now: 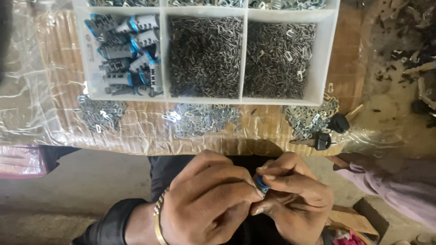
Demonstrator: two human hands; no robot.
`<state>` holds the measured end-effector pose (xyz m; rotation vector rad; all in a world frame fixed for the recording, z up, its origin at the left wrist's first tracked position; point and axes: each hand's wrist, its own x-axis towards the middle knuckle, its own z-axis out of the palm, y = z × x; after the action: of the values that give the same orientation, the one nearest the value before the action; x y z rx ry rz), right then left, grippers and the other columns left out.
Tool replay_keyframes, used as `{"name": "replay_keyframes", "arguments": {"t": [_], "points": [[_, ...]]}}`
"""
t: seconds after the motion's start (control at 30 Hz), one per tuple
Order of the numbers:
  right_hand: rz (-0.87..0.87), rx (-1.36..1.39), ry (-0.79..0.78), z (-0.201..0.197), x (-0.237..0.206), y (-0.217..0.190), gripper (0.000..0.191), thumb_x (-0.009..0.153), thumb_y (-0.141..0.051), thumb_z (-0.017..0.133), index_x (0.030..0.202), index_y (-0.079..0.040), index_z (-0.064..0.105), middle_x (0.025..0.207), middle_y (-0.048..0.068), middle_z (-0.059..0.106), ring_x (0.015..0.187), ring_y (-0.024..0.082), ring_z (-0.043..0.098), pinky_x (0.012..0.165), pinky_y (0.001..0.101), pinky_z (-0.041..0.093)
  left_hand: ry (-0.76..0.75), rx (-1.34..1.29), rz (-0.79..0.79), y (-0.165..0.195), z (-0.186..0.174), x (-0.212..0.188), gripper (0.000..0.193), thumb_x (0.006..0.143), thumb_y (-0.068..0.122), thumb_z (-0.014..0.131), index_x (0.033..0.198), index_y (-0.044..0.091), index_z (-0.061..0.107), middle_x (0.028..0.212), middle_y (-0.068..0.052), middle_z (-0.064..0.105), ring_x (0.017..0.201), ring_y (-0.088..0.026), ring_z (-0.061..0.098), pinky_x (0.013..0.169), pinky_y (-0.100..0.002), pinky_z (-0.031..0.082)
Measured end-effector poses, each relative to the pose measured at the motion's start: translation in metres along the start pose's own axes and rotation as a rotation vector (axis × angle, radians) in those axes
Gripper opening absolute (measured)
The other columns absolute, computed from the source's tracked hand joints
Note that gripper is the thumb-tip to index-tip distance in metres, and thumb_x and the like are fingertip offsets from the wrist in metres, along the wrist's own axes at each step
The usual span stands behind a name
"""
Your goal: The person sits at a workbench assembling lock cylinders. They pick small metal key pins and springs from a compartment box, insert them into a lock core held in their hands, and press the parts into place, setting finished cores aside and reaching for more parts from piles on the table.
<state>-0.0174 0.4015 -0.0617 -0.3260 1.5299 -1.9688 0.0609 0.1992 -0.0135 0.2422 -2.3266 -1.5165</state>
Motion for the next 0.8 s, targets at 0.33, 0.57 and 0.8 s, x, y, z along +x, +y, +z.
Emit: {"name": "replay_keyframes", "arguments": {"t": [0.33, 0.57, 0.8], "points": [[-0.001, -0.023, -0.086, 0.018, 0.009, 0.005, 0.031, 0.083, 0.002, 0.088, 0.11, 0.007, 0.075, 0.112, 0.02, 0.067, 0.099, 0.025, 0.072, 0.084, 0.0281, 0.062, -0.211, 0.068, 0.123, -0.005, -0.036, 0.023, 0.027, 0.069, 0.004, 0.081, 0.095, 0.008, 0.076, 0.094, -0.009, 0.066, 0.088, -0.027, 0.067, 0.079, -0.039, 0.058], [-0.079, 0.256, -0.134, 0.014, 0.009, 0.005, 0.019, 0.086, 0.012, 0.083, 0.104, 0.009, 0.077, 0.103, 0.018, 0.069, 0.098, 0.032, 0.071, 0.078, 0.0344, 0.067, -0.399, -0.627, -0.526, -0.024, -0.02, 0.003, 0.03, 0.079, 0.004, 0.085, 0.104, 0.007, 0.068, 0.093, -0.004, 0.065, 0.077, -0.016, 0.064, 0.066, -0.031, 0.053], [-0.094, 0.288, -0.059, -0.043, -0.012, 0.002, 0.044, 0.089, 0.01, 0.084, 0.129, 0.0, 0.07, 0.123, 0.018, 0.06, 0.096, 0.026, 0.069, 0.073, 0.0354, 0.07, -0.135, 0.57, 0.061, 0.009, 0.017, 0.072, 0.052, 0.086, 0.022, 0.084, 0.13, 0.002, 0.065, 0.095, -0.008, 0.063, 0.082, -0.022, 0.064, 0.065, -0.035, 0.053]]}}
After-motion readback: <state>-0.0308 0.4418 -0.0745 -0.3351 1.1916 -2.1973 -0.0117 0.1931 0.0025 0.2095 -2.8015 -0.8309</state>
